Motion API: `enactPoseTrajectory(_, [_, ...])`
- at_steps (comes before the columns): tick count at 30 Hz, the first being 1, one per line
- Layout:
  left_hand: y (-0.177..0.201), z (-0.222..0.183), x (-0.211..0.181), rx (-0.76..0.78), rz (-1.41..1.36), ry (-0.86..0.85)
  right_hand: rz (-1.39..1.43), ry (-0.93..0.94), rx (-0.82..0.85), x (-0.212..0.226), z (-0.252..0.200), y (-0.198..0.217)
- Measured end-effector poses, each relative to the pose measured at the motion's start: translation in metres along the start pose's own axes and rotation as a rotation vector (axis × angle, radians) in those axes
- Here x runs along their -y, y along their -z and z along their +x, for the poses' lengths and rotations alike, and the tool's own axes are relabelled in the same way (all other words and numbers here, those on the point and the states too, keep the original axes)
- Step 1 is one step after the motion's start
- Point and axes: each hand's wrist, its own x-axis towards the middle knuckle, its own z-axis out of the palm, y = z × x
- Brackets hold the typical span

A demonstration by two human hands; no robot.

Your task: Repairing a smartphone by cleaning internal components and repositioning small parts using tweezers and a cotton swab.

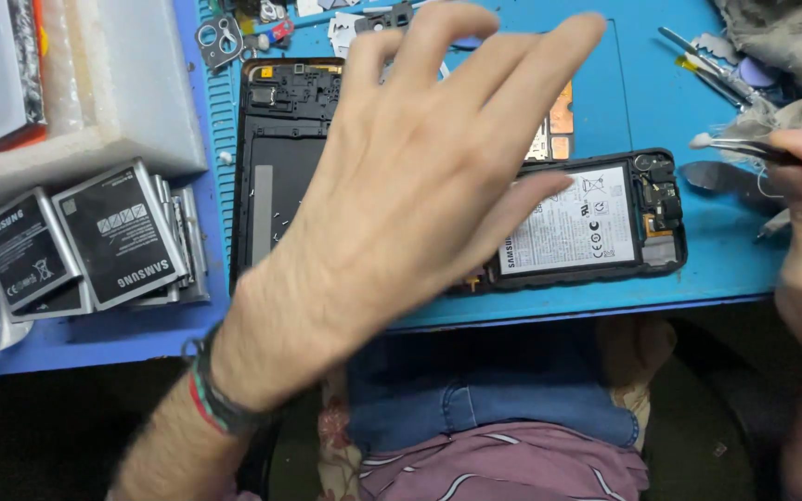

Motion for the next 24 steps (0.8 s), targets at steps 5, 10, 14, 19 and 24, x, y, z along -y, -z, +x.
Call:
enactPoseTrajectory(5, [-0.024, 0.022, 0.042, 0.132, -0.143, -0.17, 0.029, 0.002, -0.018, 0.003, 0.0, -0.001])
enactPoseTrajectory(10, [-0.026, 0.029, 0.059, 0.181, -0.229, -0.254, 0.07, 0.02, -0.038, 0.005, 0.0, 0.0])
enactPoseTrajectory(14, [-0.029, 0.028, 0.061, 0.213, -0.283, -0.214, 0.058, 0.028, -0.04, 0.01, 0.002, 0.001])
enactPoseTrajectory(19, [-0.026, 0.031, 0.059, 0.208, -0.272, -0.218, 0.081, 0.02, -0.064, 0.014, 0.003, 0.001])
enactPoseTrajectory(24, [-0.034, 0.033, 0.056, 0.173, -0.076, -0.234, 0.067, 0.035, -0.059, 0.008, 0.003, 0.0])
